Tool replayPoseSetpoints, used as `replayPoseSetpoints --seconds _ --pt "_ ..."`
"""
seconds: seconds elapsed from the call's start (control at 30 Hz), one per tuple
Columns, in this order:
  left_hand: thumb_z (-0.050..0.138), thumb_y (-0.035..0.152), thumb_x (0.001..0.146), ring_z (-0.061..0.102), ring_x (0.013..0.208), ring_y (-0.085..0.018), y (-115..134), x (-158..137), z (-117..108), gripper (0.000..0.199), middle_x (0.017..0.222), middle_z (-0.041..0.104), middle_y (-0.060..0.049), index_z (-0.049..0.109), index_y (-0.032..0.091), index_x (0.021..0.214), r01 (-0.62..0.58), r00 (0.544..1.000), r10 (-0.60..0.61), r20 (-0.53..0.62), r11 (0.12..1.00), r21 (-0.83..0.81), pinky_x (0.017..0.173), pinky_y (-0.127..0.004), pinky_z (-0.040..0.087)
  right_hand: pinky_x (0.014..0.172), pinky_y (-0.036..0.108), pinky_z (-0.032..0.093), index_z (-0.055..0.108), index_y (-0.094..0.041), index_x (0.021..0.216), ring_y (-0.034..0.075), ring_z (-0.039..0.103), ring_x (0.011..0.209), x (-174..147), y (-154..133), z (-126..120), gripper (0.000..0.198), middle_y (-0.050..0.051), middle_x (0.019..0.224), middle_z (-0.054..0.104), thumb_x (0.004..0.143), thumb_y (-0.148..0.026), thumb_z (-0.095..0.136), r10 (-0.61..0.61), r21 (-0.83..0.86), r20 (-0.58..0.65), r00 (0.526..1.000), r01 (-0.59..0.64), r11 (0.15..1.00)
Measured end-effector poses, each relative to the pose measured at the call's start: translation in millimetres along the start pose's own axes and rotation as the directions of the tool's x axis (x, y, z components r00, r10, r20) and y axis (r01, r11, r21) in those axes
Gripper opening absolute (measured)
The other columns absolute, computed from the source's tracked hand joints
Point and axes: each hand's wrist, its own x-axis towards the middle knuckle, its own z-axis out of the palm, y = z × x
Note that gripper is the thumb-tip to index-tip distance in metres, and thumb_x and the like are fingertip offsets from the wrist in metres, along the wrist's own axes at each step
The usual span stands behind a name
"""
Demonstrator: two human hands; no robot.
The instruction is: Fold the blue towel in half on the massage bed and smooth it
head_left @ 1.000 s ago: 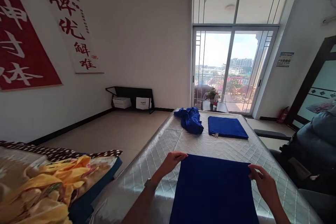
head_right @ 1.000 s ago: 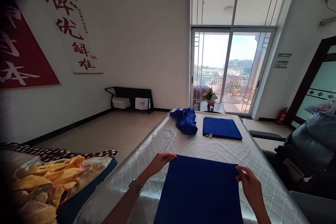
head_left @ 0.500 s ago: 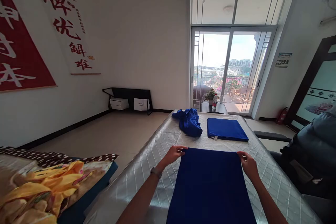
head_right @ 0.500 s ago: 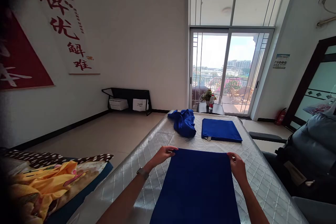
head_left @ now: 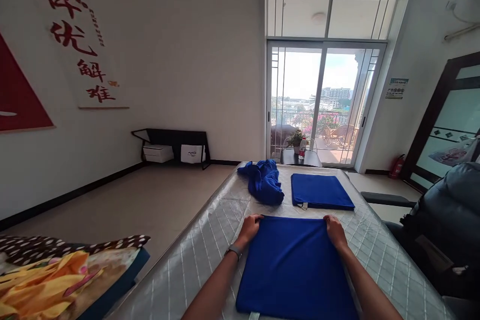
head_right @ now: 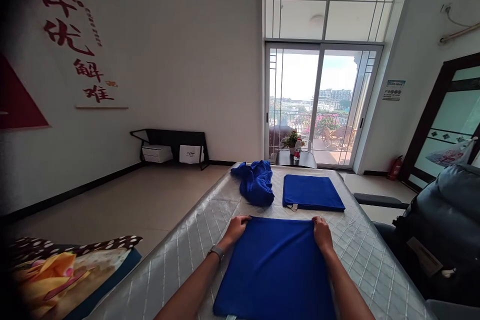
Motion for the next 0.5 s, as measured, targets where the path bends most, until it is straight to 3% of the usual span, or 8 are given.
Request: replayPoseSetpoints --seconds 0.2,0.33,0.4,0.5 --pt "0.046 0.008 0.085 0.057 0.125 -0.025 1 -7 7 0.040 0.128 0.068 -0.009 0.077 0.019 0.108 -0.042 0.997 0.051 -0.053 0.989 0.144 0.114 -0.040 0.037 0.101 0.035 0.041 0.067 -0.020 0.124 0.026 0.057 0.120 4 0 8 0.048 0.012 0.133 0.062 0.094 -0.013 0.029 -0.001 -0.154 0.008 1.000 0.002 0.988" --pt "0.048 0.007 0.085 0.049 0.133 -0.028 17 -13 8 0.040 0.140 0.060 -0.011 0.075 0.018 0.112 -0.134 0.985 0.162 -0.063 0.939 0.317 0.116 -0.044 0.034 0.110 0.034 0.036 0.059 -0.020 0.137 0.023 0.050 0.133 -8 -5 10 0.053 0.009 0.148 0.054 0.094 -0.015 0.029 -0.089 -0.234 0.049 0.995 0.098 0.967" --pt "0.048 0.010 0.088 0.049 0.133 -0.027 37 -17 17 0.039 0.140 0.060 -0.011 0.073 0.019 0.116 -0.233 0.968 0.250 0.003 0.898 0.373 0.116 -0.043 0.035 0.116 0.033 0.030 0.052 -0.017 0.145 0.022 0.043 0.140 -17 -5 14 0.053 0.009 0.153 0.048 0.097 -0.025 0.030 -0.125 -0.207 0.108 0.986 0.145 0.968" --pt "0.048 0.019 0.094 0.051 0.133 -0.025 77 -25 47 0.038 0.141 0.060 -0.010 0.068 0.021 0.126 -0.407 0.913 0.367 0.180 0.855 0.322 0.116 -0.041 0.035 0.121 0.037 0.022 0.039 -0.011 0.153 0.022 0.029 0.149 -29 -5 20 0.061 0.010 0.160 0.036 0.099 -0.038 0.026 -0.134 -0.192 0.212 0.968 0.176 0.966"
